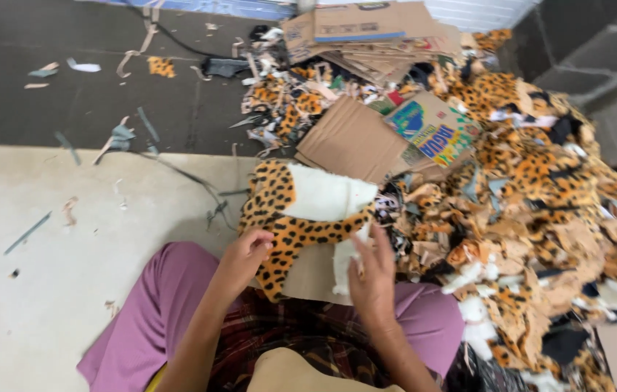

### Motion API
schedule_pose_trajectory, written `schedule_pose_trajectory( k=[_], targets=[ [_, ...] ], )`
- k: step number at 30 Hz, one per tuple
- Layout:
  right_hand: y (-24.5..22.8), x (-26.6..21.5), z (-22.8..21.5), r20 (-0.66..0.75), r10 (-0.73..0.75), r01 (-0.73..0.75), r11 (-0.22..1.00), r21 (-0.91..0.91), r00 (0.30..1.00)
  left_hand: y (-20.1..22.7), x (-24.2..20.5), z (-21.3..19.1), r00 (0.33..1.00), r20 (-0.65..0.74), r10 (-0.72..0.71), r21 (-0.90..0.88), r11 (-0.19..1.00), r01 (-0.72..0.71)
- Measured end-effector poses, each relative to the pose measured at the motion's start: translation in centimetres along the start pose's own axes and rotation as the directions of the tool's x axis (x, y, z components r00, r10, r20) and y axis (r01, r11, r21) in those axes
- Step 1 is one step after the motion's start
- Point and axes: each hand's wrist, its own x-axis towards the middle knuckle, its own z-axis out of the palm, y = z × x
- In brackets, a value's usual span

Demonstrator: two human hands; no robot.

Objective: The person sits on the floor and repeatedly picks up pieces of leopard-print fabric from a pile, separates them from the white backing material, and places the separated pieces back onto the pile. The person also briefly handles a cardboard box.

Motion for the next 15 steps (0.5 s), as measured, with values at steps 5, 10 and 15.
schedule_pose_trajectory(
  k=[5, 10, 15],
  targets=[
    [-4.4, -1.9, -1.6, 0.091, 0.097, -0.104, 0.992, 0.073, 0.991, -1.4, 0.4, 5.1, 0.964, 0.249, 0.094, -0.114, 0.991, -0.067],
    [1.5, -3.9, -4.4, 0.035, 0.278, -0.273, 0.957, -0.098, 0.960, -1.0, -0.7, 11.1, 0.814, 0.562, 0.147, -0.079, 0.989, -0.123],
    [7.1, -4.5, -11.1, -0.128, 0.709, -0.720, 0.690, -0.077, 0.693, -1.9, -0.5, 16.6, 0.652, 0.737, 0.178, -0.181, 0.981, -0.064]
  ],
)
